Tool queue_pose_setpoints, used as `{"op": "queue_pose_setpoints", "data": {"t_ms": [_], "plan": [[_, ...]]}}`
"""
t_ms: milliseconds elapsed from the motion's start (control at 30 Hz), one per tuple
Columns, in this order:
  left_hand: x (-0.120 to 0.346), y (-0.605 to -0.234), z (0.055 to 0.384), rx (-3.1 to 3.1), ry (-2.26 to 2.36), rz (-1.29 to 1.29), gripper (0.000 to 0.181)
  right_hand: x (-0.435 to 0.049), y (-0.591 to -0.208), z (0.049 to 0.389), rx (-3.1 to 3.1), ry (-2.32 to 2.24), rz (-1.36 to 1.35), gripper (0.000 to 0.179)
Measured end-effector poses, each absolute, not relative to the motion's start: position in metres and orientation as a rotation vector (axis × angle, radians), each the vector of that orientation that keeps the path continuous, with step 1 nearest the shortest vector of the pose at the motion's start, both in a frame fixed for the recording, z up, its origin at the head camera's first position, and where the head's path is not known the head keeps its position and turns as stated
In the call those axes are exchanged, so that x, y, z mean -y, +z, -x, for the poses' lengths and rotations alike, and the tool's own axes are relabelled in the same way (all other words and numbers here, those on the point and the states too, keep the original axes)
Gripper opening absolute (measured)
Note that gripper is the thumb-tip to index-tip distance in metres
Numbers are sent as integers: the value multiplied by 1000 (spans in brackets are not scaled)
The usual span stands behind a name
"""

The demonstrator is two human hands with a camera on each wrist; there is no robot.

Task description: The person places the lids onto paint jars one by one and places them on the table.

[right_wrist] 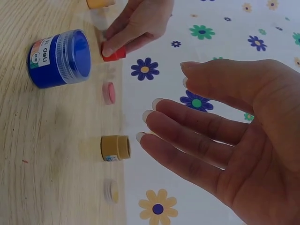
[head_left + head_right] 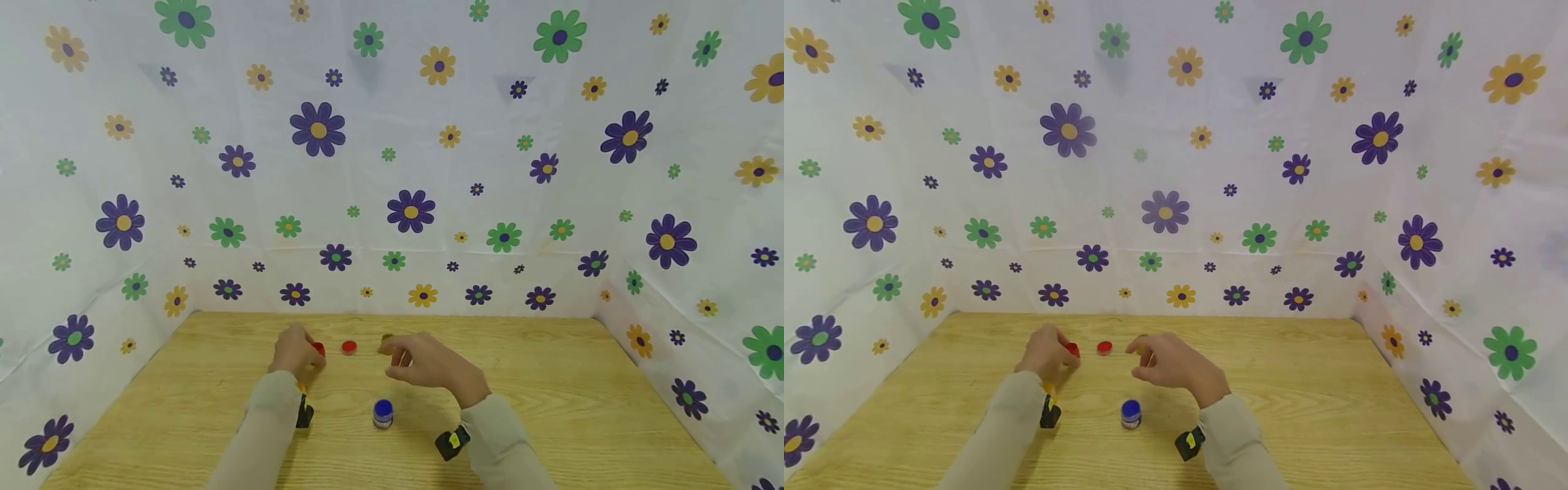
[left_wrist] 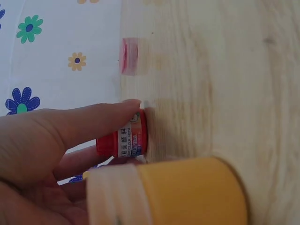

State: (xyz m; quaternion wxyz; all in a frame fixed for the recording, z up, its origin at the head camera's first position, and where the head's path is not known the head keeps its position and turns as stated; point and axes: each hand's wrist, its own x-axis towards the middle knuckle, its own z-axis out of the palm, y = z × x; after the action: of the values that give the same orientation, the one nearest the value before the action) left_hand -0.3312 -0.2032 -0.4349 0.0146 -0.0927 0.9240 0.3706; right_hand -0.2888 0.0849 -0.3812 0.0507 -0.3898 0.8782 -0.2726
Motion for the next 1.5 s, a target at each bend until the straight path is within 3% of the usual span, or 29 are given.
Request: {"op": "queue_pose_setpoints", "data": {"t_ms": [367, 900, 1100, 1300, 1500], "plan": [[198, -417, 318, -2982, 1122, 240, 39, -48, -383, 317, -2694, -770, 1144, 21], [184, -382, 285, -2954, 1182, 49, 39, 12, -393, 361, -2714, -455, 1002, 23], [178, -375, 275, -2970, 1197, 15, 36, 25, -406, 362, -2732, -414, 935, 26], [172, -372, 270, -2974, 1228, -4, 35, 26, -410, 354, -2756, -327, 855, 13], [168, -367, 269, -3002, 1215, -43, 35, 26, -409, 345, -2812, -286, 895, 11]]}}
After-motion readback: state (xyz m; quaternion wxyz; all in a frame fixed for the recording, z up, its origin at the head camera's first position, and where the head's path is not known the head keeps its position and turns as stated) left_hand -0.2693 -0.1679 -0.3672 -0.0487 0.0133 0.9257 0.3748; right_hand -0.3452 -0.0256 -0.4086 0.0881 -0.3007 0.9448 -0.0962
